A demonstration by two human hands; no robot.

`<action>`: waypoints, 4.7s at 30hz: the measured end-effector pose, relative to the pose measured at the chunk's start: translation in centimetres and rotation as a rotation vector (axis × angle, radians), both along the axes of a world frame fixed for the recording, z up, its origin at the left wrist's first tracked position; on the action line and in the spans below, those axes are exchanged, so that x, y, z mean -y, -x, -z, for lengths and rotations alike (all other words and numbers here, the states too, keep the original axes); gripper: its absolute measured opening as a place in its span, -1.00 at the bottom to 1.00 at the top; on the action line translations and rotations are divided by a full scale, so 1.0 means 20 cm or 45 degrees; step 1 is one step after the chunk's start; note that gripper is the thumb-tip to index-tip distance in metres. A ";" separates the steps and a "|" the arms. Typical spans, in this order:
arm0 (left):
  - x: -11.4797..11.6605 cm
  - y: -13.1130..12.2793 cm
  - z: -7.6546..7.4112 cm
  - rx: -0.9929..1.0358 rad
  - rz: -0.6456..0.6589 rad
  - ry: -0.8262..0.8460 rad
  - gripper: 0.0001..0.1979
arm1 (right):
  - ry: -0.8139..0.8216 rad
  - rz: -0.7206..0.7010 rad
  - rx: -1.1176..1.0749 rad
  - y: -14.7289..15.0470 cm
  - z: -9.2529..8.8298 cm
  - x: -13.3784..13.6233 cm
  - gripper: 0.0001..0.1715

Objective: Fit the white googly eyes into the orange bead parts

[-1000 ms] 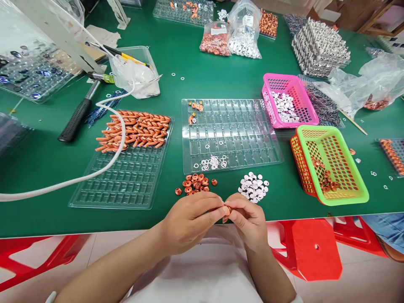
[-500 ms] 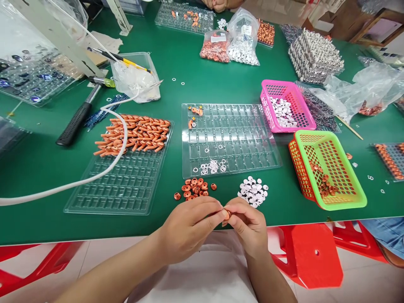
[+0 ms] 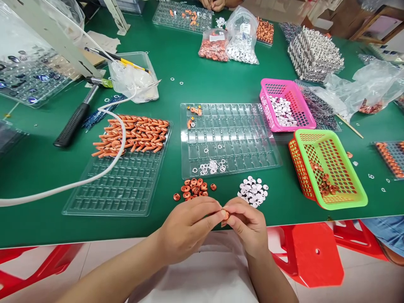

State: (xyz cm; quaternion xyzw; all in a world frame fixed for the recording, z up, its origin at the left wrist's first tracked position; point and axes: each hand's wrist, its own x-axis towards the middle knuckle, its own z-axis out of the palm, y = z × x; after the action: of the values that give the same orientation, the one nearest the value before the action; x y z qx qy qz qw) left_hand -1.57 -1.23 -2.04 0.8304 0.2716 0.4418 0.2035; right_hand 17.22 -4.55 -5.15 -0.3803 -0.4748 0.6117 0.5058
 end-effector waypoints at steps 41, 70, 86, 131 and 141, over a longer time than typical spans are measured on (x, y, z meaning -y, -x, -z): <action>0.01 0.02 0.03 -0.057 0.000 0.084 -0.70 | -0.032 0.018 -0.035 0.01 0.01 0.00 -0.66; 0.00 0.01 0.02 -0.054 -0.020 0.086 -0.76 | -0.298 -0.057 0.491 -0.02 -0.07 -0.02 -0.58; 0.03 0.01 0.05 -0.021 -0.028 0.084 -0.74 | -0.597 0.157 0.769 0.03 -0.12 0.00 -0.58; 0.05 -0.02 -0.03 0.175 -0.132 0.692 -0.79 | -0.796 0.190 0.951 0.00 -0.11 -0.01 -0.68; -0.05 0.00 -0.04 0.681 0.307 2.282 -0.75 | -1.224 -0.032 1.085 -0.05 -0.14 -0.09 -0.48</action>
State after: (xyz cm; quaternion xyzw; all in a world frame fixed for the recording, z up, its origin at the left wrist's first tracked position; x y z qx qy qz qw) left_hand -1.60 -0.29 -1.28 0.2579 0.3668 0.2202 0.8663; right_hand 18.28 -2.66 -2.40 -0.3151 -0.8599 0.1316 0.3794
